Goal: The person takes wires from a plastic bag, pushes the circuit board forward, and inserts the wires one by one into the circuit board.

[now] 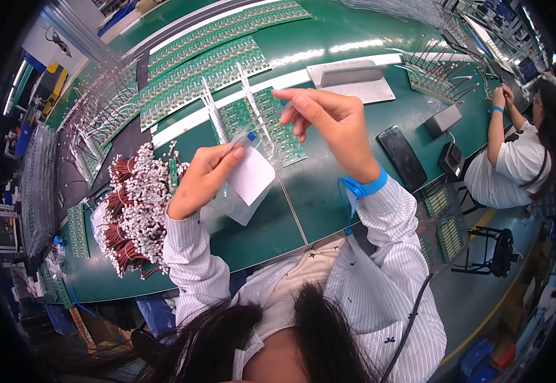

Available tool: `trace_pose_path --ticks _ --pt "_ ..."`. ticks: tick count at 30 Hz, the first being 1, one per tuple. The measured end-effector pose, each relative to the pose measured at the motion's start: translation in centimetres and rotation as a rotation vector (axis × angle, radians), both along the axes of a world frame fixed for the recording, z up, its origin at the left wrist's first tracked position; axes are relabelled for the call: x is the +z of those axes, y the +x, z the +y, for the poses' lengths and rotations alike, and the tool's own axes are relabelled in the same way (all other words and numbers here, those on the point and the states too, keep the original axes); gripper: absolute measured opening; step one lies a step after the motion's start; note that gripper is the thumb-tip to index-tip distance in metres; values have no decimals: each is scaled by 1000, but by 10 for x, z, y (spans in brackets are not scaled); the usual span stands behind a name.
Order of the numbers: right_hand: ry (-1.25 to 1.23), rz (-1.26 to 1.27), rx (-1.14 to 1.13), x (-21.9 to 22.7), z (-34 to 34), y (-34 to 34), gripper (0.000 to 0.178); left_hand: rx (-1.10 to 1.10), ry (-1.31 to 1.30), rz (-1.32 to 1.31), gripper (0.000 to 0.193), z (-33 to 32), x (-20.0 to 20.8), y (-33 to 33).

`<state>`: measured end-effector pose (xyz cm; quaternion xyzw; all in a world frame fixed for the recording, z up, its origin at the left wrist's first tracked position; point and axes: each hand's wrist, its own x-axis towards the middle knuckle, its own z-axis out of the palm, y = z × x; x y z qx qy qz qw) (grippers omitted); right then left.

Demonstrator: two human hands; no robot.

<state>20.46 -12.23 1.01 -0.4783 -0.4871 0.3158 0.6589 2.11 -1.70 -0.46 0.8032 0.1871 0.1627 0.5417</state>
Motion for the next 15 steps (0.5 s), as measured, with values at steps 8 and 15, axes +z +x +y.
trace_pose_path --ticks 8,15 --pt "205 -156 -208 3 -5 1 16 -15 -29 15 27 -2 4 -1" --pt "187 91 -88 6 -8 7 17 13 -37 18 28 1 5 -3"
